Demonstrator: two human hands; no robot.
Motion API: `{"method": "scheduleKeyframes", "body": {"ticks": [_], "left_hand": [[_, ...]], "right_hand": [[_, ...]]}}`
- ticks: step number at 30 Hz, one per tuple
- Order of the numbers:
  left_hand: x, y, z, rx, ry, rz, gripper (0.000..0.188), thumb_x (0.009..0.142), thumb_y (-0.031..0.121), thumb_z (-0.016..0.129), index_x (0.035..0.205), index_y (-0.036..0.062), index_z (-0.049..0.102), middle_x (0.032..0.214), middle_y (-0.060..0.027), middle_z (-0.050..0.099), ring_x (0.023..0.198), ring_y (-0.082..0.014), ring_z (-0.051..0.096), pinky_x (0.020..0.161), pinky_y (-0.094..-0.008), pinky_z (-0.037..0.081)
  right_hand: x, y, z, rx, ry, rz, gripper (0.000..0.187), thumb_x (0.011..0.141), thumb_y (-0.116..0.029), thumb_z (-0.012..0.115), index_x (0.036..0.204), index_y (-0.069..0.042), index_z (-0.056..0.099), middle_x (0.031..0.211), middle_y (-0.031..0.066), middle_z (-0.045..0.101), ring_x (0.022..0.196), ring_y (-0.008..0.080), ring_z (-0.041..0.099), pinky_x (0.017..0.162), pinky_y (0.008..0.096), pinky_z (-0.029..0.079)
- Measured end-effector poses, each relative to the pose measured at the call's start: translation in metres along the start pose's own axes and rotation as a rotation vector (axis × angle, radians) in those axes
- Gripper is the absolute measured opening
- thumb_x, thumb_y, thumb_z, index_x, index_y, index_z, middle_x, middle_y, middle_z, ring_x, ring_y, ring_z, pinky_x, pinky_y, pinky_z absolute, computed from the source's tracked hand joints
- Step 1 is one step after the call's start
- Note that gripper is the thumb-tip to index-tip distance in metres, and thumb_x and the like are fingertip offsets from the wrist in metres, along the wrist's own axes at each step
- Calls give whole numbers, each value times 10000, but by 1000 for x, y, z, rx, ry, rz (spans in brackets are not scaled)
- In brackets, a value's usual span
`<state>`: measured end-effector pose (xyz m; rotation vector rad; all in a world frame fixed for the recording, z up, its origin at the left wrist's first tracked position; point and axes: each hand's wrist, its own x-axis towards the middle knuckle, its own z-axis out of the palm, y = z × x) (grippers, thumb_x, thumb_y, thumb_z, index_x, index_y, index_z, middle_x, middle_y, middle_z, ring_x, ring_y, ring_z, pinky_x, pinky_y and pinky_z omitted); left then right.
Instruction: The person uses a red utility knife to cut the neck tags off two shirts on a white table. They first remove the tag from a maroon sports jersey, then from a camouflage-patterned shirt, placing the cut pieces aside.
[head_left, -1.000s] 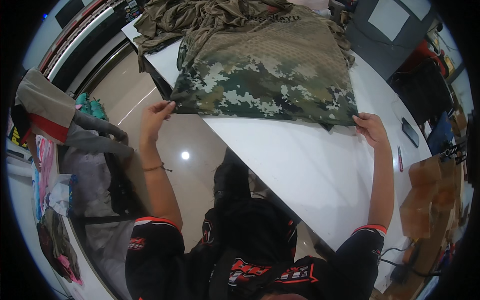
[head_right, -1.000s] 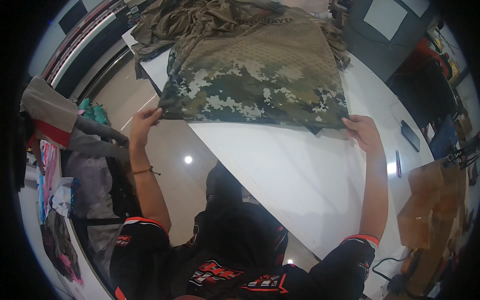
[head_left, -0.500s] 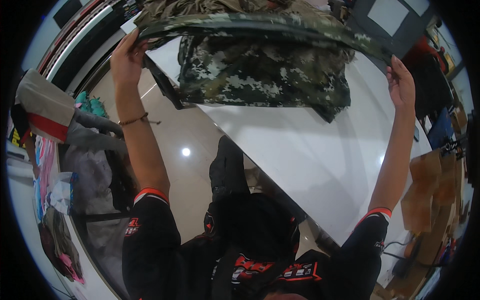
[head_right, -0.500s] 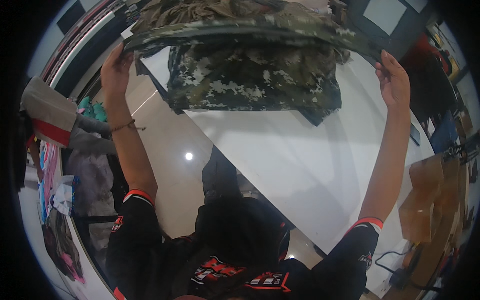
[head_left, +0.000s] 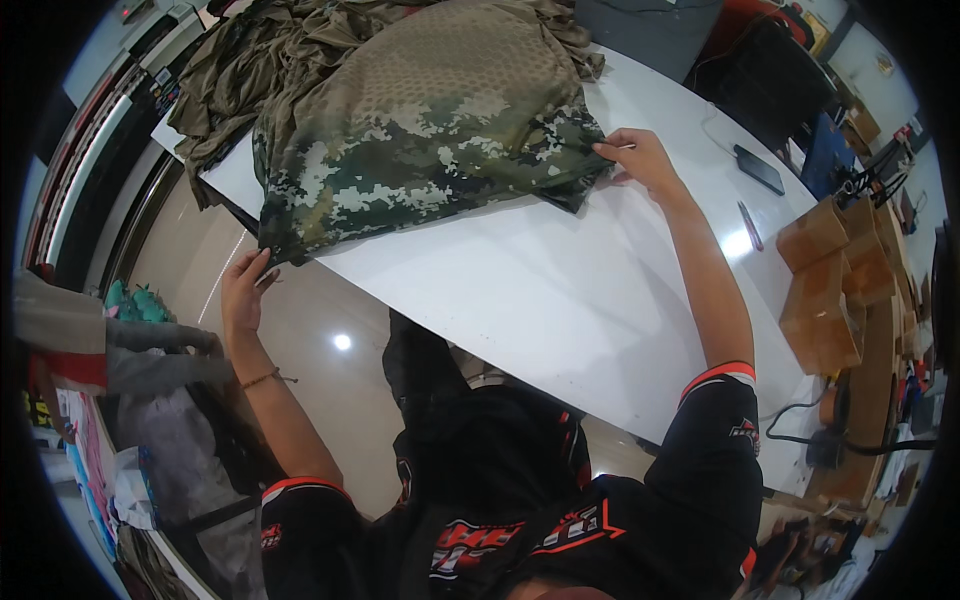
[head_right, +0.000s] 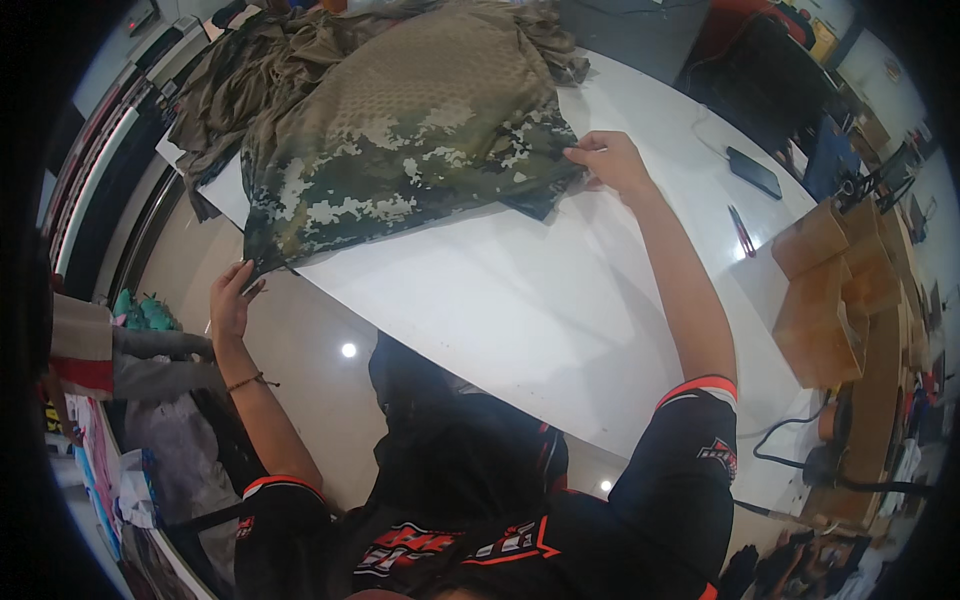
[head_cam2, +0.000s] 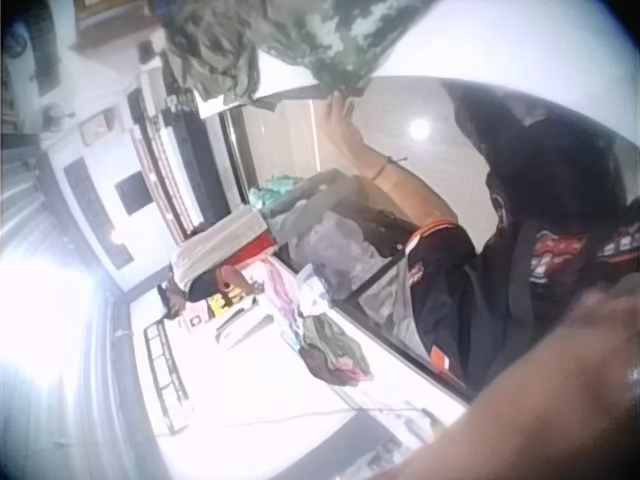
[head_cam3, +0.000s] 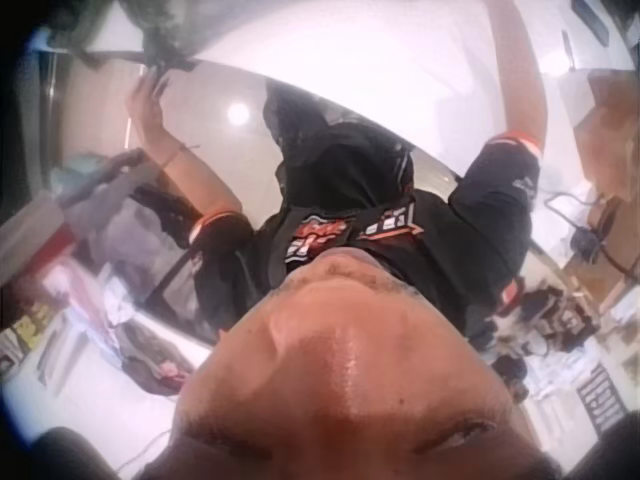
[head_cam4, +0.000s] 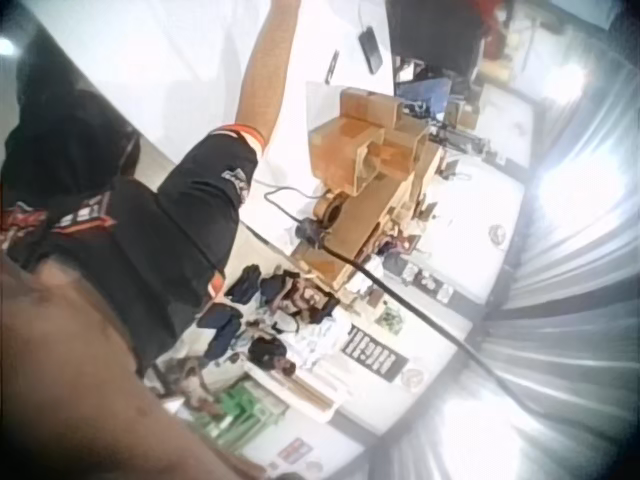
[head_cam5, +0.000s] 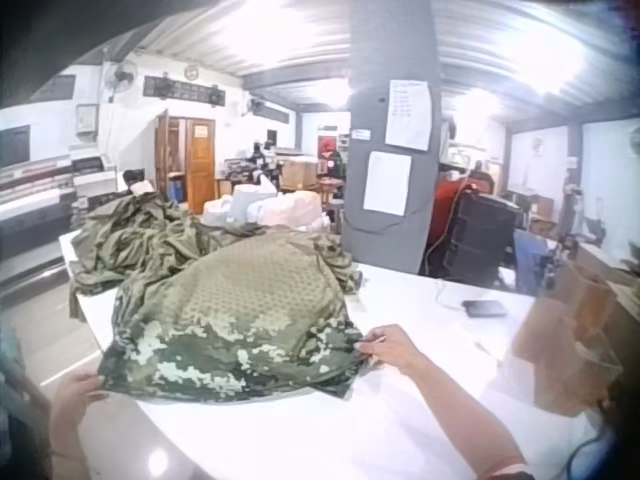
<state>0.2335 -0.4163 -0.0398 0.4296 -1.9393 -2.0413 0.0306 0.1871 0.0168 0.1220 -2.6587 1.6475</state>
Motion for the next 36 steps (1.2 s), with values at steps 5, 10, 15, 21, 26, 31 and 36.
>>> {"method": "scheduleKeyframes", "body": {"ticks": [5,10,15,21,26,31,36], "left_hand": [[-1,8,1,-26,-145,-87,71,964,114,710,1002,60,683,985,-38,730,911,-151,705,810,-329,581],[-3,9,11,0,-134,-35,69,968,122,709,1000,64,688,954,-19,722,824,-117,669,774,-271,540],[0,10,23,50,-100,27,86,962,144,723,969,59,711,888,11,703,742,-64,605,699,-221,472],[8,26,14,219,-83,100,126,950,172,746,961,47,733,845,25,692,695,-43,568,646,-207,433],[12,49,6,223,41,192,160,938,209,764,959,52,743,818,38,684,672,-33,545,617,-199,401],[17,79,9,252,-85,-9,181,942,237,763,892,64,745,729,56,651,609,-31,527,584,-196,395],[53,127,-1,562,-305,-38,275,918,340,788,795,105,712,619,72,575,482,-44,483,452,-229,384]], "right_hand": [[-2,13,-5,-18,-28,14,269,895,-210,783,983,37,724,725,66,669,556,142,602,495,288,494],[-7,5,-2,-140,73,-93,271,890,-215,789,952,42,726,674,66,646,525,120,583,483,273,480],[1,-2,-5,178,94,-90,262,875,-222,806,931,23,733,677,22,628,552,105,572,502,267,467],[4,-19,-21,473,-26,34,144,877,-160,779,941,-40,729,767,-10,623,591,63,514,550,225,417],[15,-22,-46,244,-196,264,153,860,-145,770,907,-16,704,743,-6,549,601,101,509,529,289,431],[20,-41,-62,-5,-289,250,180,871,-175,785,847,-32,680,685,-6,533,570,108,496,505,281,408],[39,-80,-71,-117,-156,114,223,886,-200,788,776,-58,655,619,-34,516,496,70,478,447,251,362]]}}
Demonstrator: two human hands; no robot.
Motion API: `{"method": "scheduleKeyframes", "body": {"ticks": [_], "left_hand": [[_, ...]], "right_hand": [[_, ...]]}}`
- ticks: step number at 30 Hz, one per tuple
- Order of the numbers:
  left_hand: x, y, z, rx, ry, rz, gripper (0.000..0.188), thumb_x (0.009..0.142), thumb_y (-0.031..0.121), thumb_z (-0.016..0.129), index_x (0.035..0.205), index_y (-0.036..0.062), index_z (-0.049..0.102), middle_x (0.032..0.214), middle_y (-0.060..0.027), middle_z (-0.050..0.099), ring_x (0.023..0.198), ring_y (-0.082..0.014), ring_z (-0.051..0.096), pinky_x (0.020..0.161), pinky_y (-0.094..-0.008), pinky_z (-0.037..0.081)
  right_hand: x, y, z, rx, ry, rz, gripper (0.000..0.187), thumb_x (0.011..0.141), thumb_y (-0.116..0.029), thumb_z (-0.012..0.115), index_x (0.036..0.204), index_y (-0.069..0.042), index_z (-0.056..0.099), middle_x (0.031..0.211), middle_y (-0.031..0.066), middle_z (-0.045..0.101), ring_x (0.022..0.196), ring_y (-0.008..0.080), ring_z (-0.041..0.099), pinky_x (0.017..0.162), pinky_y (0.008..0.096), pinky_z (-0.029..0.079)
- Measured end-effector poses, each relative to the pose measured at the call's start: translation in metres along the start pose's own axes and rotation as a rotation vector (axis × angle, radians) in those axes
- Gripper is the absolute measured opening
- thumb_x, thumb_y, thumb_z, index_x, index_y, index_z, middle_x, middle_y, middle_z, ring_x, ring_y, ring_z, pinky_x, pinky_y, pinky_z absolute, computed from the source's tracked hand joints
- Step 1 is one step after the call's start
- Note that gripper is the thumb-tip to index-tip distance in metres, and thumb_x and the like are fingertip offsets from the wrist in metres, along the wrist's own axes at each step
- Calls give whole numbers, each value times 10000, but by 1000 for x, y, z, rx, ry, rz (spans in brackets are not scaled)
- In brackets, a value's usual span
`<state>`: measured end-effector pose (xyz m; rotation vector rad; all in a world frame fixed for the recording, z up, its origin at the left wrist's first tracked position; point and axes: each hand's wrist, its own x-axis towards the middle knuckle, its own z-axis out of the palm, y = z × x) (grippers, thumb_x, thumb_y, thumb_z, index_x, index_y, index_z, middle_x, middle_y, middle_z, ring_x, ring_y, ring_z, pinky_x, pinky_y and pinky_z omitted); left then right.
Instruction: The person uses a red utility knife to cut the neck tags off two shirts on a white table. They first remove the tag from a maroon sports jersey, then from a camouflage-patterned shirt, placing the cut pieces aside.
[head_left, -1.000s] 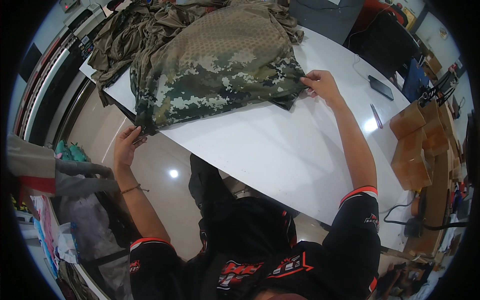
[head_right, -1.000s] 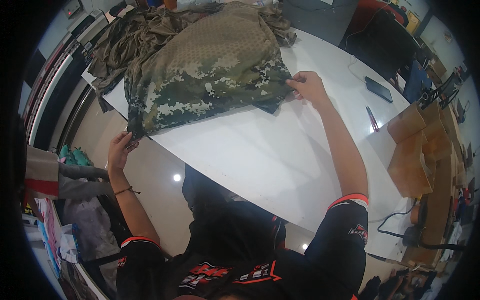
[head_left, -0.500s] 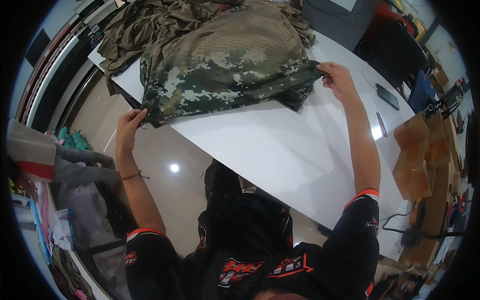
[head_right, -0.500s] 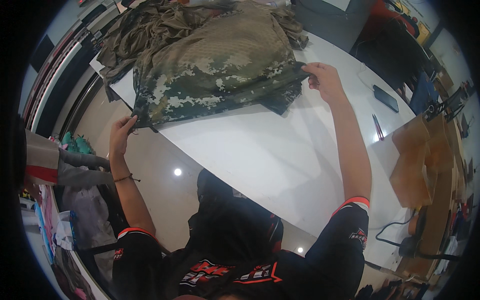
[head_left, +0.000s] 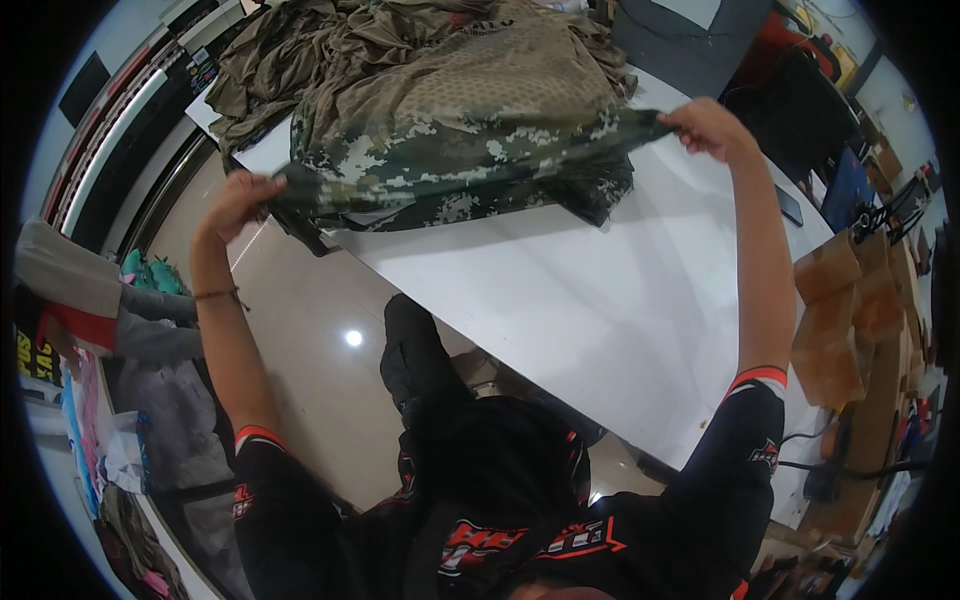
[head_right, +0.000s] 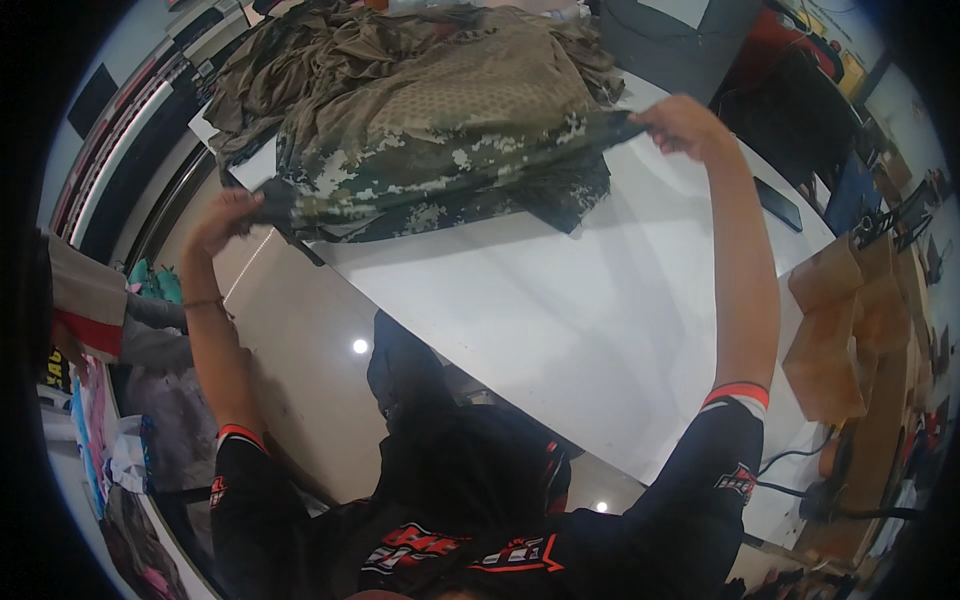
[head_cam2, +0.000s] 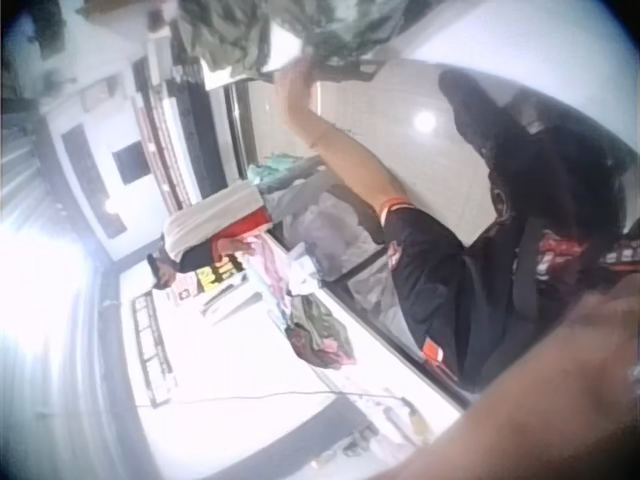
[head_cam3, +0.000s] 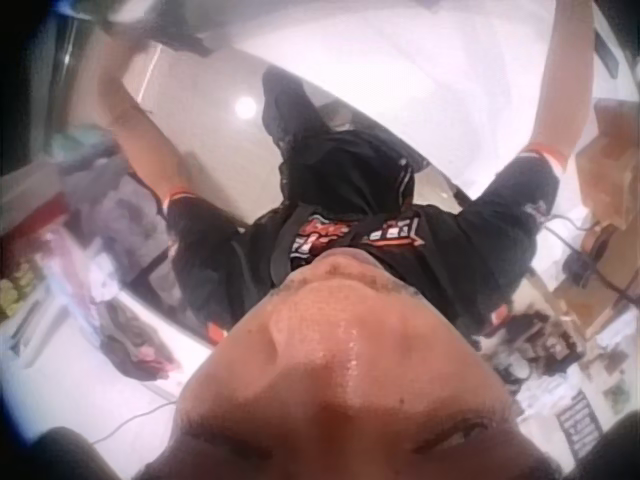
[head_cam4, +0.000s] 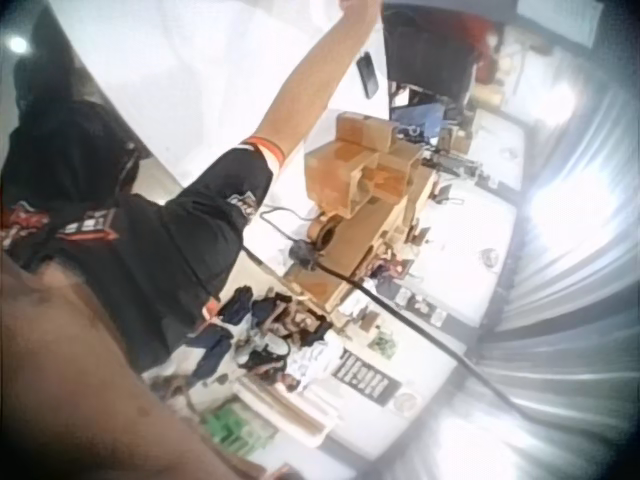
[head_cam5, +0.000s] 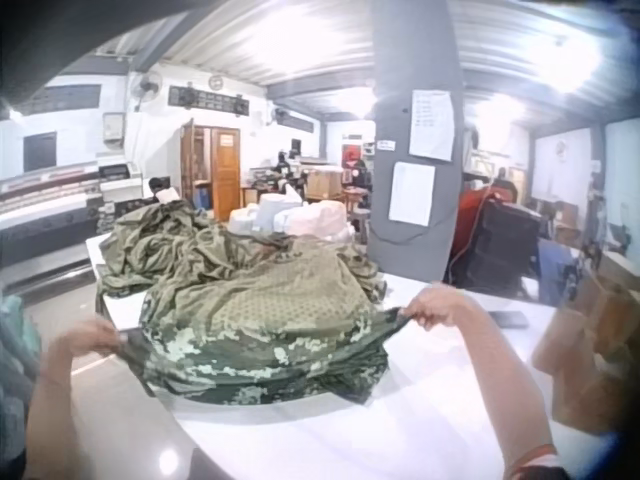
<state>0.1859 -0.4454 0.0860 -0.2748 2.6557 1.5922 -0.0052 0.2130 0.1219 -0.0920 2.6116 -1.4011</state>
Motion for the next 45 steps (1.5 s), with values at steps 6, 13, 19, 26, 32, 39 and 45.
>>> {"method": "scheduleKeyframes", "body": {"ticks": [6,13,19,26,32,39,45], "left_hand": [[44,92,-32,-680,424,496,145,965,200,732,1028,69,725,969,11,699,791,-83,614,662,-253,496],[73,24,3,-569,407,401,169,943,257,763,1007,102,737,972,23,692,818,-80,605,676,-233,456],[51,-54,41,-429,149,-27,189,933,250,762,984,70,744,844,38,694,678,-65,587,615,-219,441],[45,-41,34,-478,156,-47,175,914,234,784,962,69,750,843,29,710,666,-62,599,637,-231,499],[37,-19,34,-774,197,68,118,919,183,778,972,84,741,876,27,710,684,-75,620,665,-227,528],[27,-36,27,-594,106,-12,120,946,190,756,963,74,728,876,12,719,701,-55,636,700,-238,549],[19,-44,30,-528,33,-53,152,932,221,782,908,81,729,831,32,691,687,-70,615,721,-236,527]], "right_hand": [[43,-44,-33,704,346,-451,179,883,-213,791,966,-80,704,824,15,638,699,148,597,635,323,463],[65,16,-9,585,142,-241,197,889,-210,767,985,-44,721,758,44,643,683,165,629,608,324,481],[41,78,47,414,-85,97,258,906,-207,739,1079,-18,716,850,97,680,715,166,649,647,329,529],[35,106,52,554,-81,71,307,945,-225,680,1166,-12,679,1087,98,643,870,235,649,699,373,574],[34,103,48,553,-84,78,297,902,-245,696,1119,-45,663,1054,82,622,798,222,646,572,320,490],[31,83,57,581,-130,105,234,890,-248,701,1033,-67,659,907,43,641,679,172,623,521,285,455],[36,93,54,573,-87,58,163,893,-229,717,970,-90,680,863,24,675,633,125,595,513,254,451]]}}
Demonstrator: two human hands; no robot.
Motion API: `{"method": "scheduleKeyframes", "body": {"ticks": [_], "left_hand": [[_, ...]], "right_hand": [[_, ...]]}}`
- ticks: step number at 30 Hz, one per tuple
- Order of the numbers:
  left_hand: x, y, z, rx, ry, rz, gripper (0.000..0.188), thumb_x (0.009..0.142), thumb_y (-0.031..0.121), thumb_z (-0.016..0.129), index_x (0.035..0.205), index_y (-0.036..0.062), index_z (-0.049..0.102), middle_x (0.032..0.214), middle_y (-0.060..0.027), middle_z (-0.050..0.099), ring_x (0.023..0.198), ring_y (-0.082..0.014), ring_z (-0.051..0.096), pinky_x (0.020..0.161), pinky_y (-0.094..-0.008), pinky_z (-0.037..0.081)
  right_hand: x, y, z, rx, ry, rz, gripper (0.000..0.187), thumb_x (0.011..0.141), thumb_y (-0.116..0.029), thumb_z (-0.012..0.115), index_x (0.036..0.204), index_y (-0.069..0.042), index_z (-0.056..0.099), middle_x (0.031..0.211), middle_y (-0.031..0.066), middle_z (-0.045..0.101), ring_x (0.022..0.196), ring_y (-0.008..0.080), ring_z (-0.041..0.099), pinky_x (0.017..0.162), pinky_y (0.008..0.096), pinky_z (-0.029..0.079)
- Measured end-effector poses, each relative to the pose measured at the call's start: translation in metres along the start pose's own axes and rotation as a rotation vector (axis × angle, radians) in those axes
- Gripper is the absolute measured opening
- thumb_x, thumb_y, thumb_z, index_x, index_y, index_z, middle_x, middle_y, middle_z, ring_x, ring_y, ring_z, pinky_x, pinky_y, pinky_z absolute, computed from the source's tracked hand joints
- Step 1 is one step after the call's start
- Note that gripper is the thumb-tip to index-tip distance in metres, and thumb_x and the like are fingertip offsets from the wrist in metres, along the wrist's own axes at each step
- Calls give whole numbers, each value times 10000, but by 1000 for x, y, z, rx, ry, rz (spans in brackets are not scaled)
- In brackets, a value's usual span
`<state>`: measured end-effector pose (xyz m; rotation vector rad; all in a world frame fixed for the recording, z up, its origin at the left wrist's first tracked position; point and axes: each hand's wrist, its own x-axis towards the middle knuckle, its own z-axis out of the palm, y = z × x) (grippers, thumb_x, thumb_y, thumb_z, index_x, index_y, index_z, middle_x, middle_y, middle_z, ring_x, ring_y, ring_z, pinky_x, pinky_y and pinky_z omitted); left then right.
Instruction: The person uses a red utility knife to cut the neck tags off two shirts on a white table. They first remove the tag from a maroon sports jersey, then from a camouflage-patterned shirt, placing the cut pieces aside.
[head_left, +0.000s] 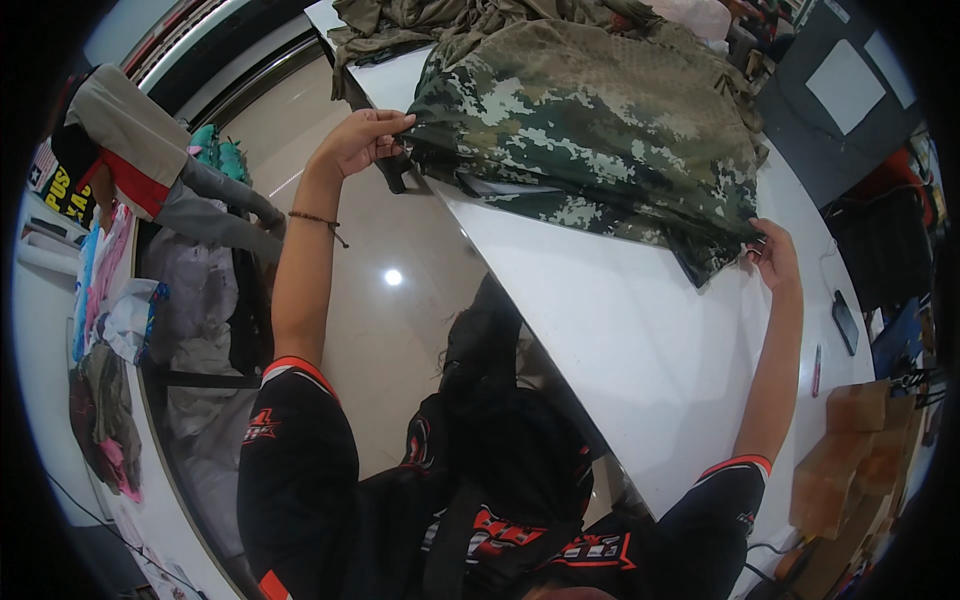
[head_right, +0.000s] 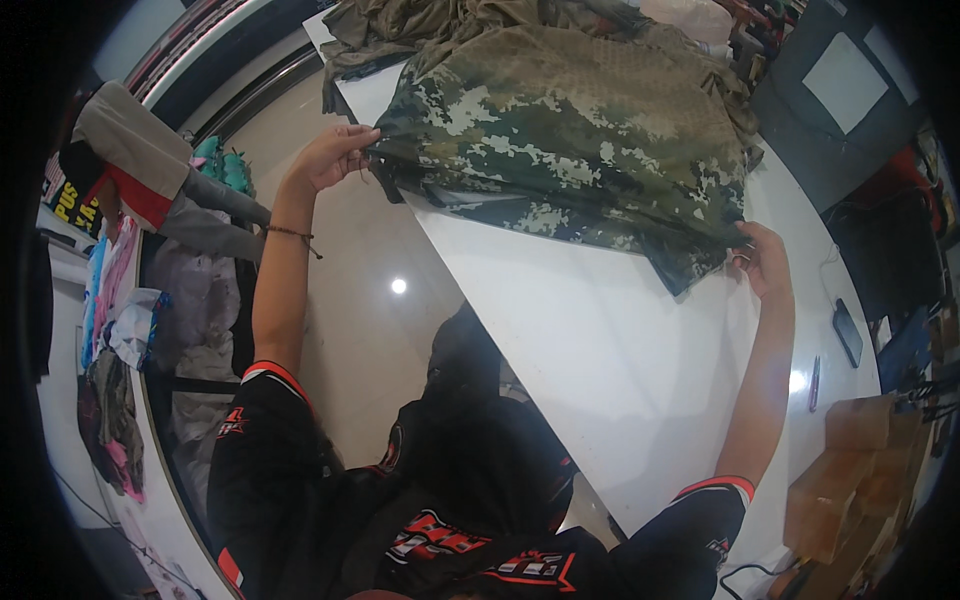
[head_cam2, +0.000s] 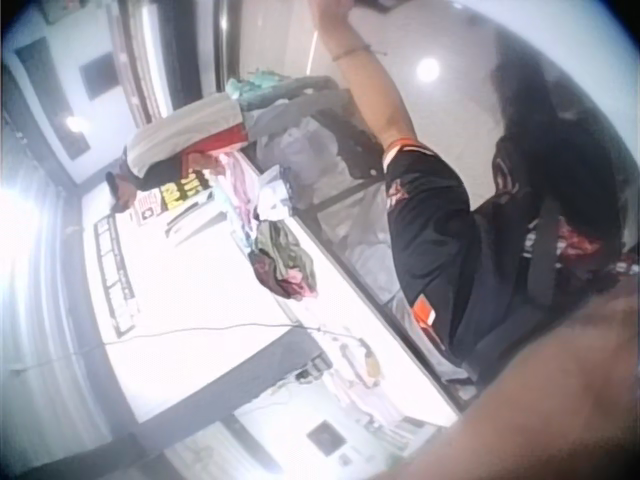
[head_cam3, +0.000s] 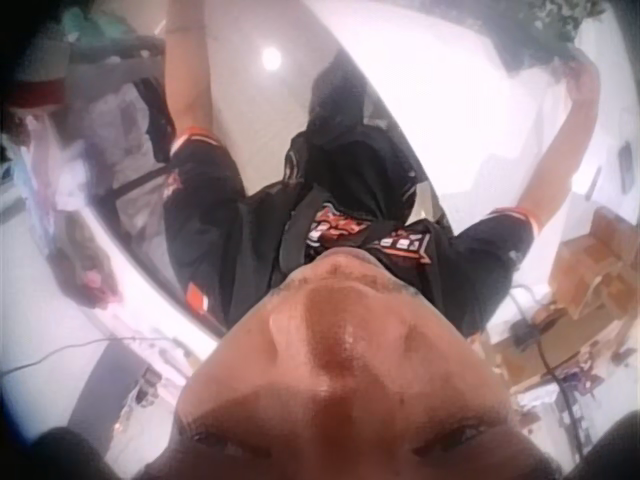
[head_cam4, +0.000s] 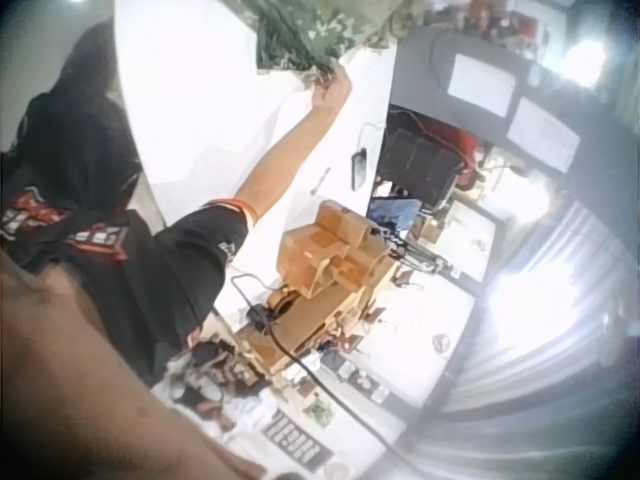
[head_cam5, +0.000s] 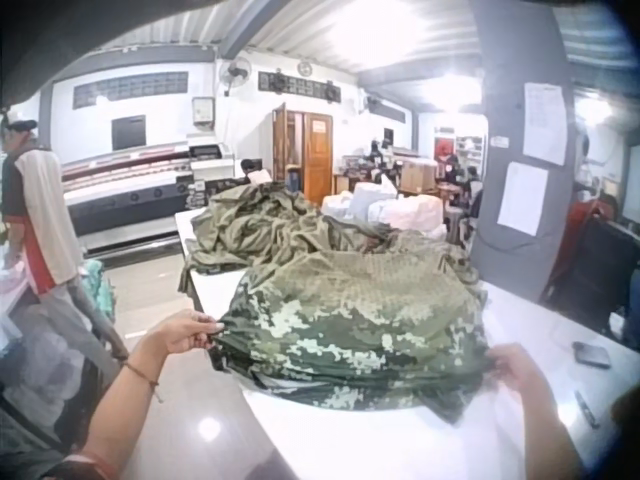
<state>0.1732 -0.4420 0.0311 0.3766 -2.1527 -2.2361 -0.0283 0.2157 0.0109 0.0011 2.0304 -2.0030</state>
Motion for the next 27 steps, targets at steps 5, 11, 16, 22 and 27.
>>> {"method": "scheduleKeyframes", "body": {"ticks": [5,11,16,22,27], "left_hand": [[-4,-17,5,294,146,-41,219,885,262,835,898,68,733,849,34,676,777,-58,604,728,-228,520],[-7,-9,18,257,112,-37,222,884,268,832,911,69,737,833,41,663,702,-55,593,611,-184,454],[-1,1,4,302,61,-31,174,893,239,819,913,86,737,809,43,669,697,-36,610,576,-193,435],[2,39,-10,-155,8,362,139,978,207,709,1001,71,711,930,30,709,798,-38,650,708,-219,529],[-3,48,-1,53,36,296,203,980,215,715,1094,52,673,956,19,700,805,-38,649,717,-216,534]], "right_hand": [[-6,-2,5,-37,-13,6,164,886,-206,762,954,-76,689,847,22,673,649,114,600,520,248,453],[-13,-11,6,-61,-30,-77,220,902,-229,788,947,-39,689,841,35,686,678,109,601,576,228,453],[-11,-24,12,98,75,-280,182,883,-203,810,930,-70,695,864,0,675,731,96,589,609,231,425],[-20,-70,4,425,173,-556,146,922,-113,753,1053,-51,733,955,17,713,774,105,602,630,227,459],[-35,-67,-12,237,85,-403,236,939,-122,736,1153,-32,696,1008,24,713,795,87,601,647,235,458]]}}
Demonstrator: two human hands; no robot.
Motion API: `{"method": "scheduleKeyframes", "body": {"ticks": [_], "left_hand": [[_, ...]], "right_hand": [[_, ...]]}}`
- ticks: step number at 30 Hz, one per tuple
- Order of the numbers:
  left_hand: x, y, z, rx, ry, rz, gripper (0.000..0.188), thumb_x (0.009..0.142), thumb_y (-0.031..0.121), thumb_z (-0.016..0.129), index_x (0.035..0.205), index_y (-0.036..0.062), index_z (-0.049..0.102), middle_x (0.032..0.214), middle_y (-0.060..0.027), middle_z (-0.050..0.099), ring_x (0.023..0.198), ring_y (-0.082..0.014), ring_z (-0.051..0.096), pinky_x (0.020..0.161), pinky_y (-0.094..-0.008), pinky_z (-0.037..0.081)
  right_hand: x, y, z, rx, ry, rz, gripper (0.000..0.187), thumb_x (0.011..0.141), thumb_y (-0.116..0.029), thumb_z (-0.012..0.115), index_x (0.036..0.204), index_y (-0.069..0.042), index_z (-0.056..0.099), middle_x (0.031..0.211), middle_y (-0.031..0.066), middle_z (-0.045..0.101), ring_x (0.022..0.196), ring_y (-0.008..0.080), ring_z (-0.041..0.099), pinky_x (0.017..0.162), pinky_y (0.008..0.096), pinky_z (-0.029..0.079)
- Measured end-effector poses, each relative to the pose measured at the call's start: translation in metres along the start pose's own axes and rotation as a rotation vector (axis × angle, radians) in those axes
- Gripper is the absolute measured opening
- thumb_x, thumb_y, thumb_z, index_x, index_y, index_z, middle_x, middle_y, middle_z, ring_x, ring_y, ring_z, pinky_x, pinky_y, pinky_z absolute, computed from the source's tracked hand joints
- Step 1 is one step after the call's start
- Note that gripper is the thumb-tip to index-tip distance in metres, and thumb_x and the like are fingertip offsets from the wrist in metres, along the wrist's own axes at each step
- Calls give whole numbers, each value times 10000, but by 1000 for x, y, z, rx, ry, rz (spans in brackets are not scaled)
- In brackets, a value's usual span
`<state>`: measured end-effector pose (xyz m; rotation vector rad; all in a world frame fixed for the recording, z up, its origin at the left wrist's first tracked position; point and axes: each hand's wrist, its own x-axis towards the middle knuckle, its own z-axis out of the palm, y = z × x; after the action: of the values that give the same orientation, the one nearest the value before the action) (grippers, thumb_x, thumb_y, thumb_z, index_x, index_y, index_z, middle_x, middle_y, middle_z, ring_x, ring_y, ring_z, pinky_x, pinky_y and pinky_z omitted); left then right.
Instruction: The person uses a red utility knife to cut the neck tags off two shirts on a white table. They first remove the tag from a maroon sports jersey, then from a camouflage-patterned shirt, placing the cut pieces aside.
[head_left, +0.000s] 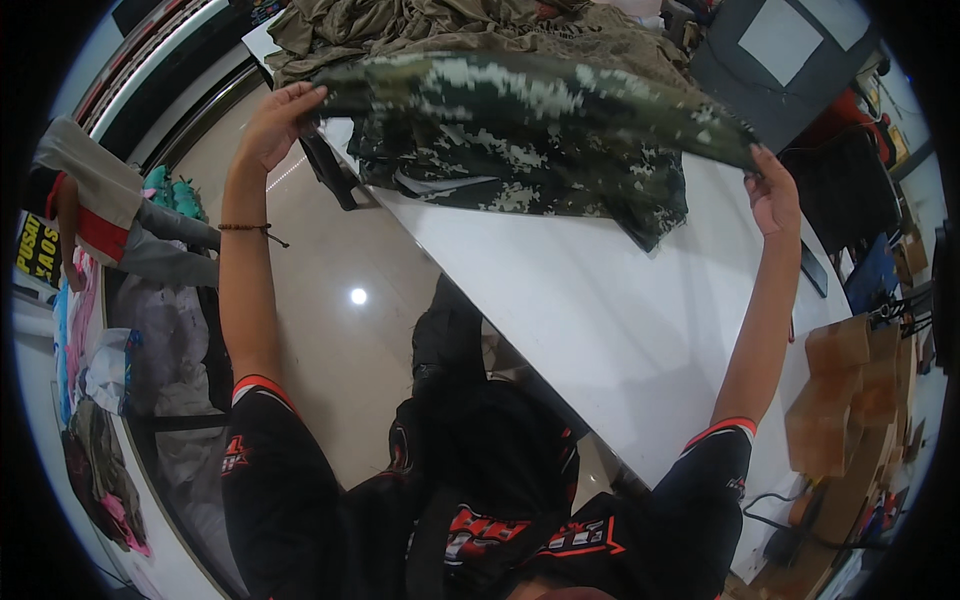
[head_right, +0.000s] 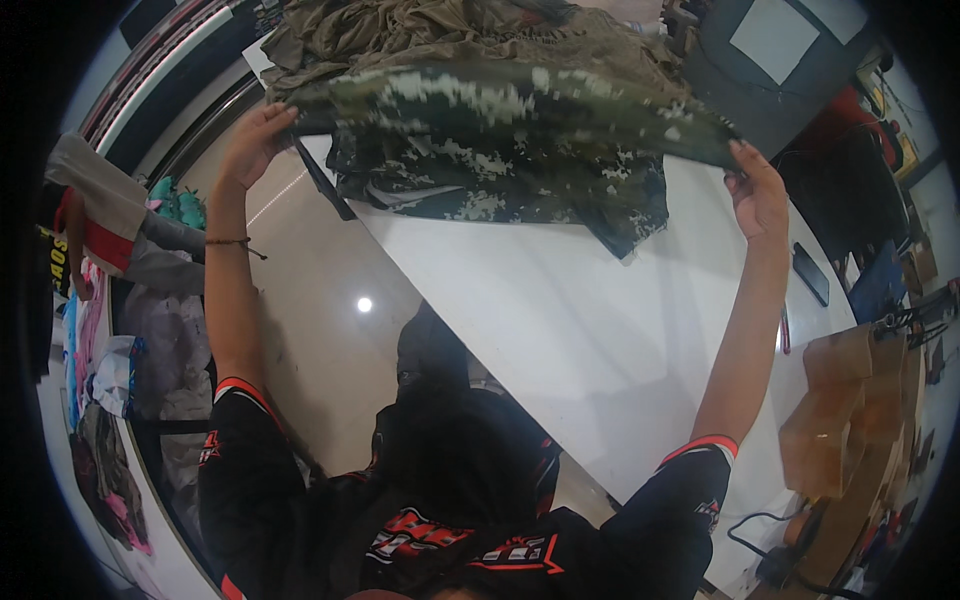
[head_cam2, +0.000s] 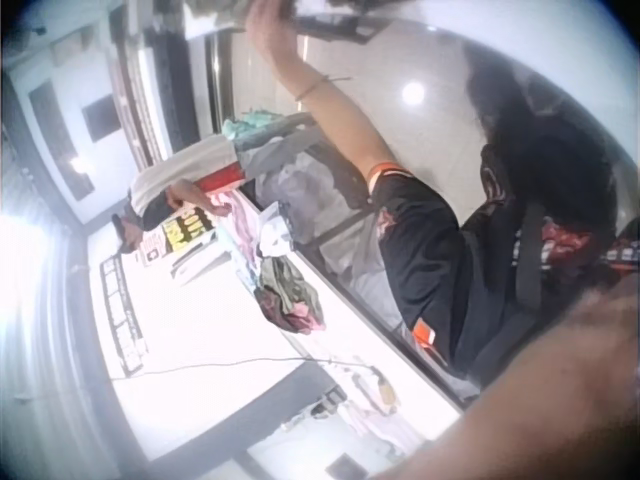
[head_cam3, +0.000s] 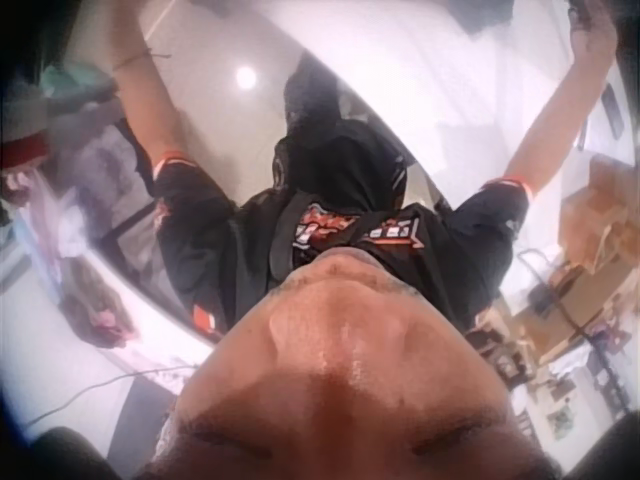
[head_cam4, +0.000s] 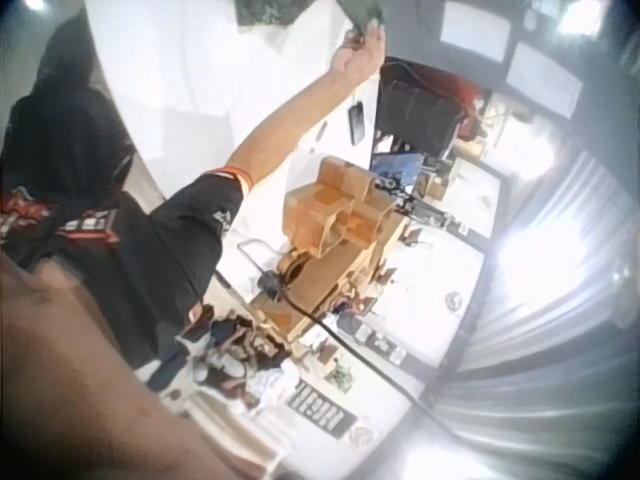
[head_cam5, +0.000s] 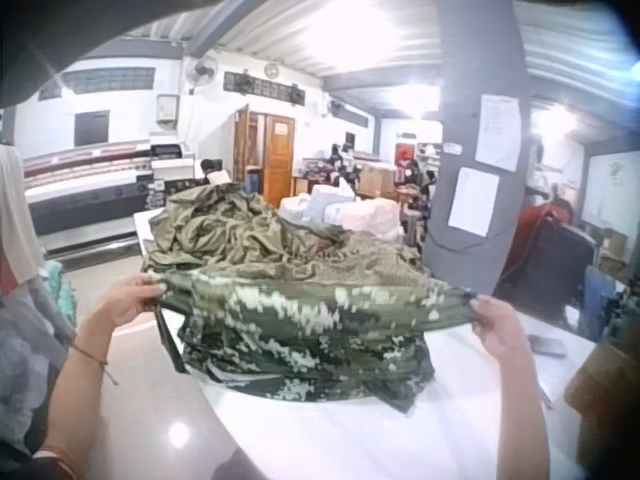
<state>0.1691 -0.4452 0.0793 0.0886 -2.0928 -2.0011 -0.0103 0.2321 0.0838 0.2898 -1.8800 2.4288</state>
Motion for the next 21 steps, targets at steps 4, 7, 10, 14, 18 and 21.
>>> {"method": "scheduleKeyframes", "body": {"ticks": [4,7,10,14,18,21], "left_hand": [[-6,-7,-4,330,-162,-257,338,932,196,764,1191,12,650,1008,-20,684,839,-74,636,711,-256,517],[3,-4,-9,535,-193,-374,322,883,217,808,1102,12,692,917,-10,662,761,-72,603,612,-260,489],[14,14,-4,641,-149,-392,305,845,229,833,1032,14,722,825,15,624,678,-63,550,551,-259,445],[36,27,-8,174,-41,-60,239,890,184,777,1064,26,737,902,3,679,694,-73,599,586,-253,480],[59,27,-8,-258,159,202,251,955,194,725,1153,39,720,1024,-22,738,775,-98,664,665,-231,519],[55,-4,18,-254,171,71,246,947,217,743,1124,47,721,993,-27,736,738,-98,648,648,-229,499]], "right_hand": [[-11,12,-13,-375,-239,265,299,935,-179,746,1167,-13,656,987,6,673,733,75,575,614,237,455],[-13,12,-5,-486,-269,373,332,926,-191,753,1177,-9,636,916,-6,638,722,90,559,632,262,468],[-13,6,4,-570,-137,369,282,927,-199,750,1127,-25,653,883,-4,617,766,117,563,698,322,490],[11,-16,21,-473,-125,231,231,889,-222,802,1009,-59,692,903,22,630,839,153,572,783,392,497],[23,-24,29,20,-94,-111,180,930,-223,756,1056,-100,722,968,1,677,829,125,597,761,353,490],[28,7,8,-213,-98,141,188,937,-216,747,1069,-83,729,948,2,672,772,135,619,735,358,526]]}}
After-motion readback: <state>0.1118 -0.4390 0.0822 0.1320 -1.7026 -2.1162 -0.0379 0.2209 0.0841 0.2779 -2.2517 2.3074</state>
